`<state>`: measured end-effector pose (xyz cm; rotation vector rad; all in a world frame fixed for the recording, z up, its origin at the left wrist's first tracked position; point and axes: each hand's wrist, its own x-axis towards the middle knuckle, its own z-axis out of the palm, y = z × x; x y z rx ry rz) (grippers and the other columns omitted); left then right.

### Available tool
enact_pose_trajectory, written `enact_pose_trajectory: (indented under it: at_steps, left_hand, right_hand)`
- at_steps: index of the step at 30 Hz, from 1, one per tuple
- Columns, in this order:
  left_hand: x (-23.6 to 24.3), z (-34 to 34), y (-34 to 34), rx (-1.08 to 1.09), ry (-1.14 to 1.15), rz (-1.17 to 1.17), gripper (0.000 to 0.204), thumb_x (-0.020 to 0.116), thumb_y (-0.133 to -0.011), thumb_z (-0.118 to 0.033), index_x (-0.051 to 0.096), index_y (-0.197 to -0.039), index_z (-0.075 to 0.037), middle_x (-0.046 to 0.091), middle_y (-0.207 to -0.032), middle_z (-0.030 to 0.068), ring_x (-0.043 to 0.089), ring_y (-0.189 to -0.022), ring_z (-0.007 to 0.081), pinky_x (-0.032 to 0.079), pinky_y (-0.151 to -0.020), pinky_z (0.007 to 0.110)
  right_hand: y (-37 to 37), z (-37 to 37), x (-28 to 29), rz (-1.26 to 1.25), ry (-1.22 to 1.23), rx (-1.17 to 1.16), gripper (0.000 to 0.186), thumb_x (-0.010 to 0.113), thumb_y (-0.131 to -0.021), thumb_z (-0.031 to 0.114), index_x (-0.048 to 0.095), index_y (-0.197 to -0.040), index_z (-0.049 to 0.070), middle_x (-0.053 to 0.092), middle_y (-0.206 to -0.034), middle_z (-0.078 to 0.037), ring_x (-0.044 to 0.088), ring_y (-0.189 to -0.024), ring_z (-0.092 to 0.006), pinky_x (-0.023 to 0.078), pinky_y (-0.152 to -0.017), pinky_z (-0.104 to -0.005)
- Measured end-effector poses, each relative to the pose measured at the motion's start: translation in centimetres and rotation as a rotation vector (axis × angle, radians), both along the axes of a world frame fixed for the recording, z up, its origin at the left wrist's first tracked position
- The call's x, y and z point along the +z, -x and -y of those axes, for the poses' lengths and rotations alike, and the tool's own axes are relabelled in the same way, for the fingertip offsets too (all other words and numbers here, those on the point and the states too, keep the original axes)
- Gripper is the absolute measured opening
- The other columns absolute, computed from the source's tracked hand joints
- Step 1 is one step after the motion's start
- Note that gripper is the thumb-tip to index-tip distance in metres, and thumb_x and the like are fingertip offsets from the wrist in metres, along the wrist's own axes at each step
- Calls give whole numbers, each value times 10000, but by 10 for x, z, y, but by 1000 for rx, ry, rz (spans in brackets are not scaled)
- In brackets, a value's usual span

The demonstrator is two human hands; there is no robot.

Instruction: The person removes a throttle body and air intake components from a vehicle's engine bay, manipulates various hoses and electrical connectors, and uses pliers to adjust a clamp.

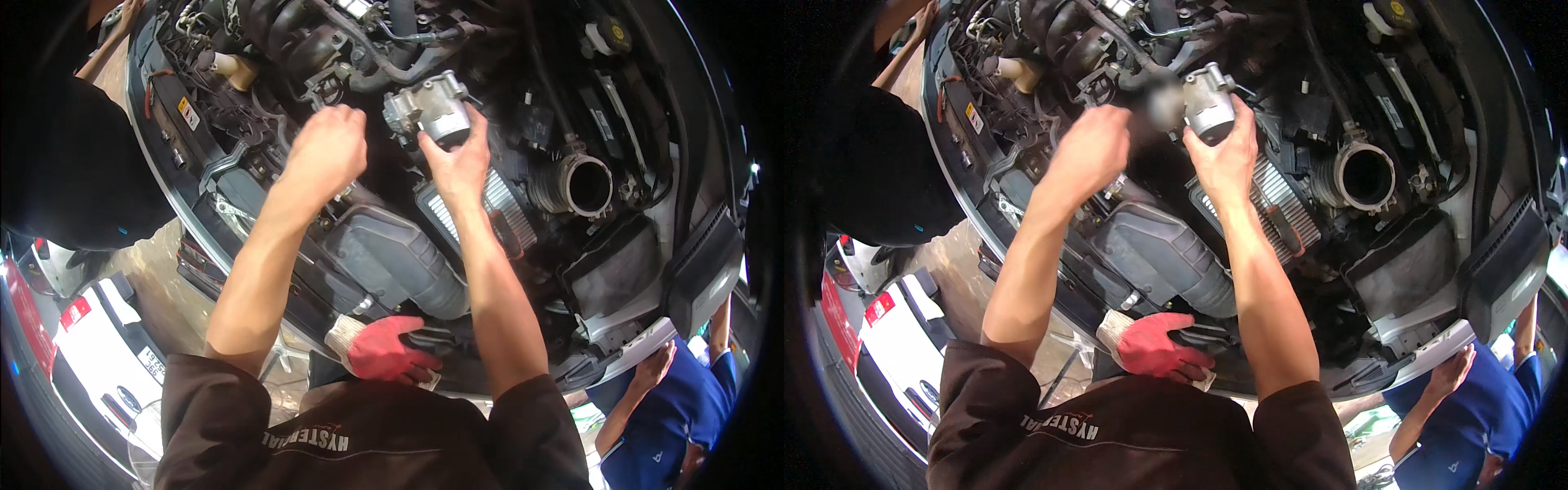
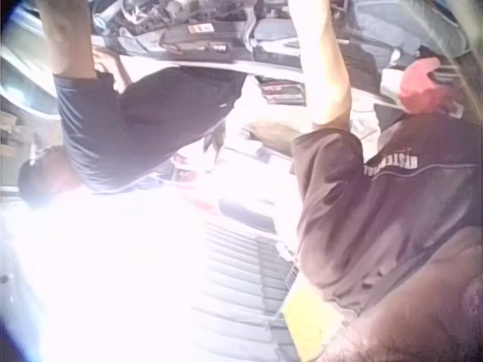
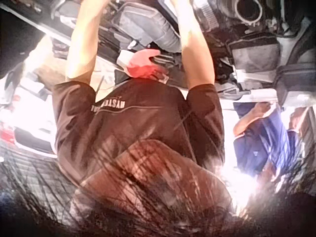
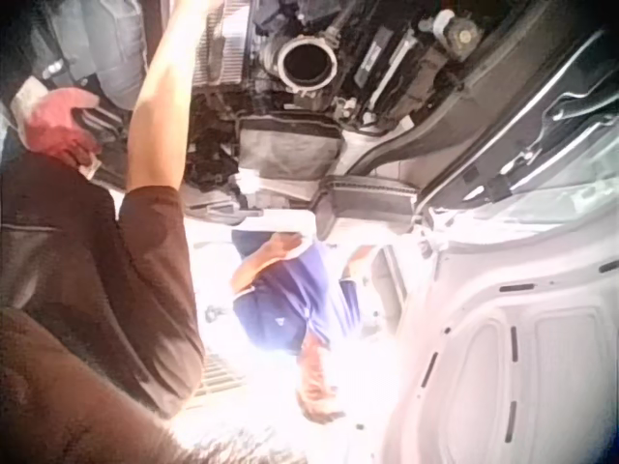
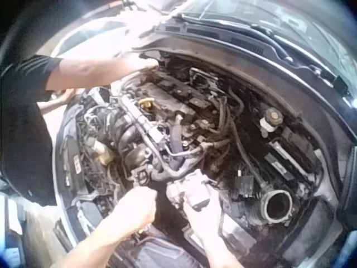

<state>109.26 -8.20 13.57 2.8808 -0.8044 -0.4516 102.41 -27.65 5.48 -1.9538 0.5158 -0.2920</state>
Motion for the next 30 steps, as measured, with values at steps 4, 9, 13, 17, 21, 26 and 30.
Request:
enact_pose_trajectory:
  at_steps: [4, 9, 13, 17, 21, 26, 30]
  left_hand:
    - [-21, 1, 4, -163, -169, 27, 230, 606, -876, -118, 742, -1000, 20, 737, -1042, 180, 699, -1016, 329, 512, -964, 536]
    - [-40, 21, 11, -172, -299, -18, 263, 570, -923, -148, 777, -1021, -20, 751, -1036, 121, 663, -1097, 275, 459, -991, 510]
    - [-53, 5, 19, -177, -108, 239, 241, 608, -877, -133, 741, -1010, 18, 733, -982, 159, 668, -1036, 278, 458, -886, 429]
    - [-51, 10, 27, -115, -125, 176, 252, 609, -865, -136, 722, -1002, 43, 722, -975, 175, 659, -1008, 284, 464, -917, 423]
    - [-61, 11, 34, -79, -105, 249, 293, 614, -860, -145, 713, -1044, 61, 719, -1008, 187, 651, -1023, 293, 465, -922, 436]
    - [-66, 6, 39, -45, -98, 277, 357, 616, -867, -167, 684, -1109, 86, 712, -1023, 215, 645, -1037, 325, 461, -955, 462]
    - [-53, 21, 37, 76, 1, 134, 318, 604, -890, -161, 663, -1098, 72, 695, -995, 211, 643, -1019, 329, 456, -992, 468]
  right_hand:
    - [-10, -15, -2, 48, -53, -70, 818, 885, -741, 196, 480, -1417, -25, 613, -1312, -253, 617, -1216, -389, 482, -1059, -451]
    - [-4, -27, -3, -14, -97, -129, 814, 898, -738, 212, 479, -1395, -22, 621, -1286, -249, 626, -1197, -376, 485, -1045, -442]
    - [-4, -35, -6, -22, -24, -108, 818, 898, -734, 210, 473, -1395, -17, 608, -1293, -262, 624, -1191, -394, 486, -1042, -451]
    - [-6, -35, -14, 22, 117, -30, 793, 889, -736, 195, 470, -1372, -27, 589, -1267, -265, 614, -1173, -435, 508, -1007, -476]
    - [-13, -40, -17, 70, 284, 47, 772, 888, -735, 191, 473, -1341, -44, 574, -1196, -262, 624, -1101, -468, 552, -910, -498]
    - [-15, -54, -33, 121, 372, 73, 746, 884, -748, 204, 480, -1324, -44, 578, -1184, -261, 634, -1056, -482, 566, -866, -512]
    - [-26, -39, -34, 30, 416, 174, 700, 862, -739, 188, 493, -1300, -9, 592, -1153, -262, 628, -1034, -490, 551, -863, -532]
